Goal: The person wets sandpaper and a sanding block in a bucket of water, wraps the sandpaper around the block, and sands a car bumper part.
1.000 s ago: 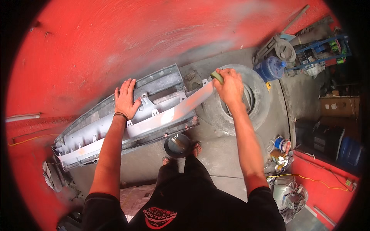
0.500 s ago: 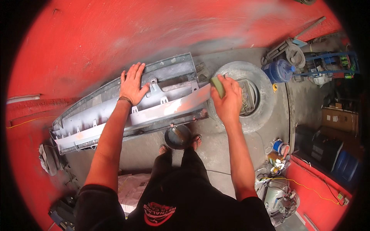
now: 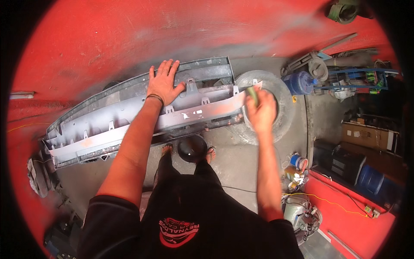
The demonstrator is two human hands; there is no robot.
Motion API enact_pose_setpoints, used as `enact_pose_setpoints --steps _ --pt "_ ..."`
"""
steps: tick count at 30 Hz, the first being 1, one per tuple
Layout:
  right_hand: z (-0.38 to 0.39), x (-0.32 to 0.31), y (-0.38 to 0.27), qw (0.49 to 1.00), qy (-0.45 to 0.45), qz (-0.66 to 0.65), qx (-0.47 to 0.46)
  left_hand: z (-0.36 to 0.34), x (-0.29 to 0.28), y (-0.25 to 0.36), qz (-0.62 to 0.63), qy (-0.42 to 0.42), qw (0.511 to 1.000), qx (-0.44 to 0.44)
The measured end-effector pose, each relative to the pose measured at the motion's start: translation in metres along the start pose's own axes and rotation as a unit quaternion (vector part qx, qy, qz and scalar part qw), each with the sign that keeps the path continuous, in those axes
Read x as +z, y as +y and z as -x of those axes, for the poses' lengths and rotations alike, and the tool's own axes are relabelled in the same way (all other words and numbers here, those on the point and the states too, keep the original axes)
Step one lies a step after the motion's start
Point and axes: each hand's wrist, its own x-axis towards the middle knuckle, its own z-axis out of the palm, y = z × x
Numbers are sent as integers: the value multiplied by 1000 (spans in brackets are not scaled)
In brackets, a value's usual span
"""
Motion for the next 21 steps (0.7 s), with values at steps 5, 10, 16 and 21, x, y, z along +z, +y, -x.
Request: enact_pose_setpoints --steps 5,10,16,21 --pt "43 6 -57 992 64 -28 -103 2 -1 2 8 -16 1000 -7" --pt "47 19 -84 993 107 -8 54 -6 -2 8 27 -17 999 -5" --pt "113 59 -226 993 29 81 -85 -2 -6 -2 25 -38 999 -4" --pt "64 38 -114 985 155 73 30 -5 -15 13 28 -52 998 2"
